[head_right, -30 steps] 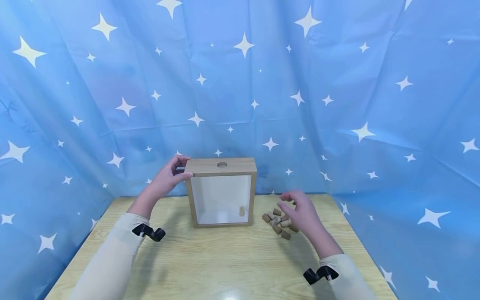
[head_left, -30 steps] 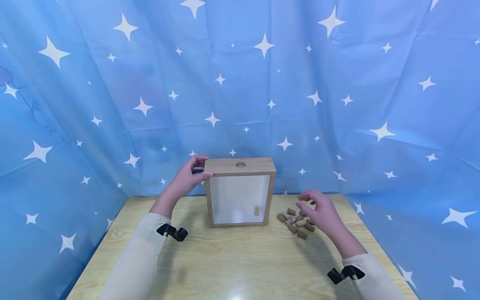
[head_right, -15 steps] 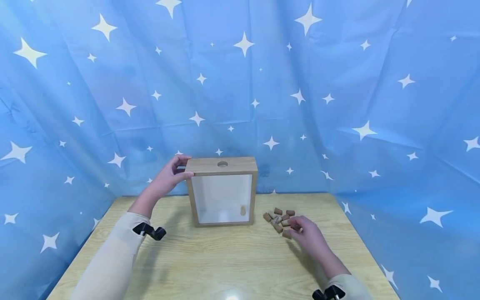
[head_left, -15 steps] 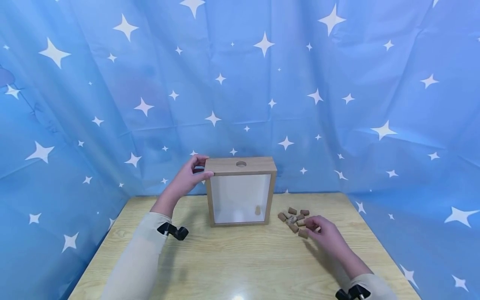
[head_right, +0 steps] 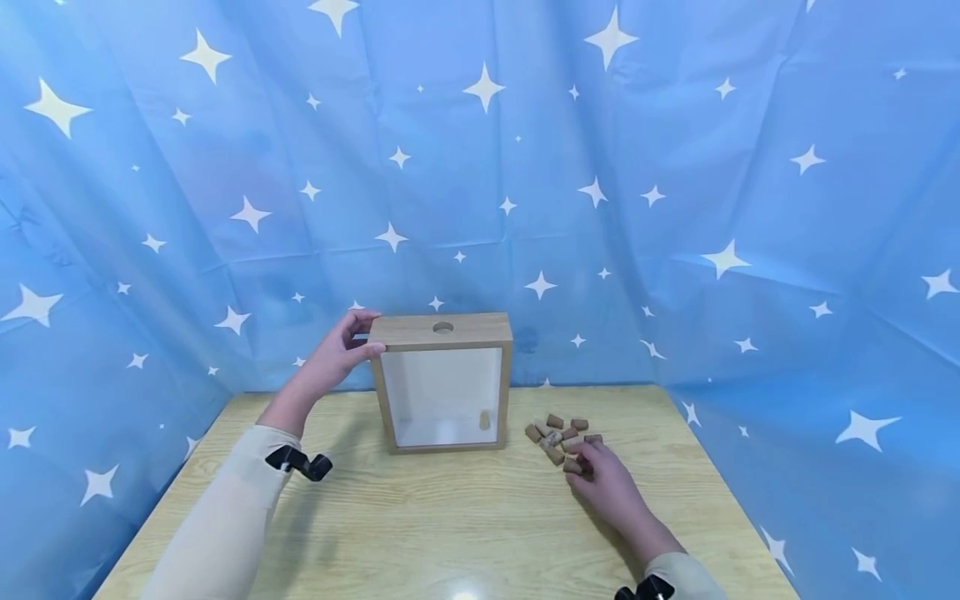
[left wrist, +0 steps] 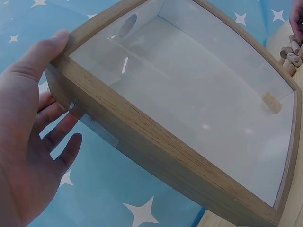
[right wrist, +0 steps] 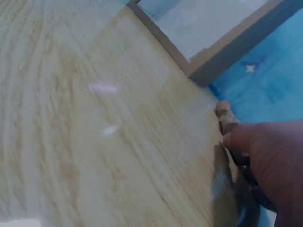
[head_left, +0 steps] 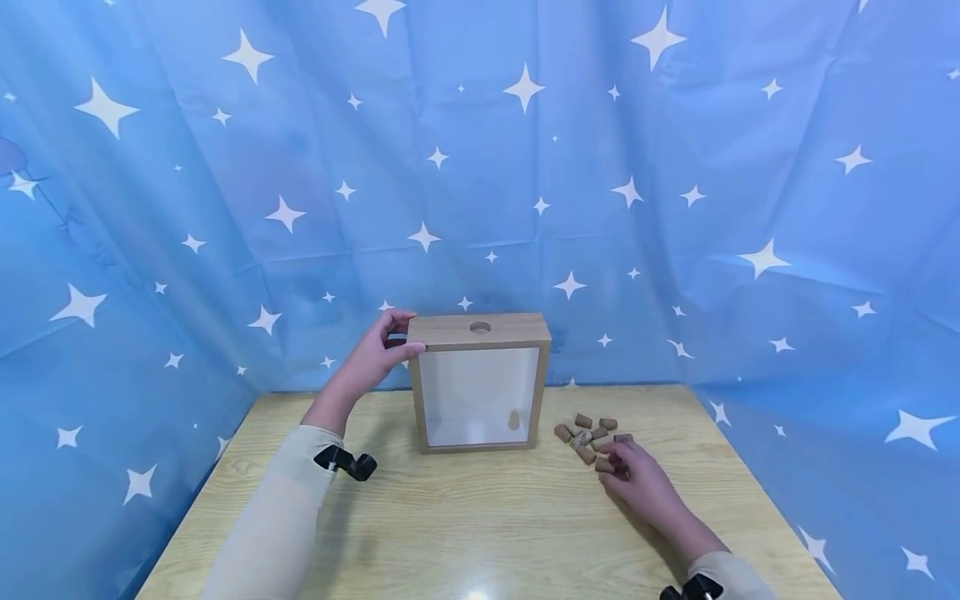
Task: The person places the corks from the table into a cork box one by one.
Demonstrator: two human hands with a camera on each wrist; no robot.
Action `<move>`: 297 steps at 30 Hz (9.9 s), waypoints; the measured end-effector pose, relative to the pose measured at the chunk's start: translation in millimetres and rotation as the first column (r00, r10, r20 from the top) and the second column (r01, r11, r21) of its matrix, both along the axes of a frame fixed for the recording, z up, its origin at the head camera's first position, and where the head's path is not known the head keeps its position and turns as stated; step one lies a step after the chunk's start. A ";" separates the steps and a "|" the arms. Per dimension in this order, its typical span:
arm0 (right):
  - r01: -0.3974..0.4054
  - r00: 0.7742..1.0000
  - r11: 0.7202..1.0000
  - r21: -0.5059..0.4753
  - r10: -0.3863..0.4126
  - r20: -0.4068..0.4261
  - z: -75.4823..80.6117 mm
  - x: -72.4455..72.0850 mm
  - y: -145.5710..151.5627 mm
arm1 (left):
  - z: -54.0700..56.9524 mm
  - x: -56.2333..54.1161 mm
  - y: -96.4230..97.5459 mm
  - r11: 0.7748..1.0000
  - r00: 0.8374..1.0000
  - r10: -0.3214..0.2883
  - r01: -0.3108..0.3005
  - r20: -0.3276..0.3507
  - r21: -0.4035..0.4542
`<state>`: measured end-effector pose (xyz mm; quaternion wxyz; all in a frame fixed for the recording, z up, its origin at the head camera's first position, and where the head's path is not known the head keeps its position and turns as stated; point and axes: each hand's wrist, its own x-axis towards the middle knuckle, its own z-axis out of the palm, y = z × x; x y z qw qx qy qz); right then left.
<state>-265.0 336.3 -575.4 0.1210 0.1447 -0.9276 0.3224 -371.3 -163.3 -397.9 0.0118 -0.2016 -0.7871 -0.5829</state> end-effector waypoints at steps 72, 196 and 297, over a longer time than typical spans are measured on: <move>0.001 0.983 0.979 -0.202 -0.038 -0.182 107.0 -32.0 -22.7 | -3.4 -2.9 -1.7 1.000 0.999 -0.020 0.020 -0.038 0.010; -0.285 0.942 0.958 -0.013 0.278 -0.187 241.2 -101.9 -179.4 | -5.2 -3.4 -0.1 1.000 1.000 -0.012 0.012 -0.001 0.008; 0.170 0.977 0.980 -0.100 -0.155 0.146 5.6 -33.3 22.5 | -2.6 -4.1 -2.6 0.999 0.999 -0.022 0.023 -0.043 0.025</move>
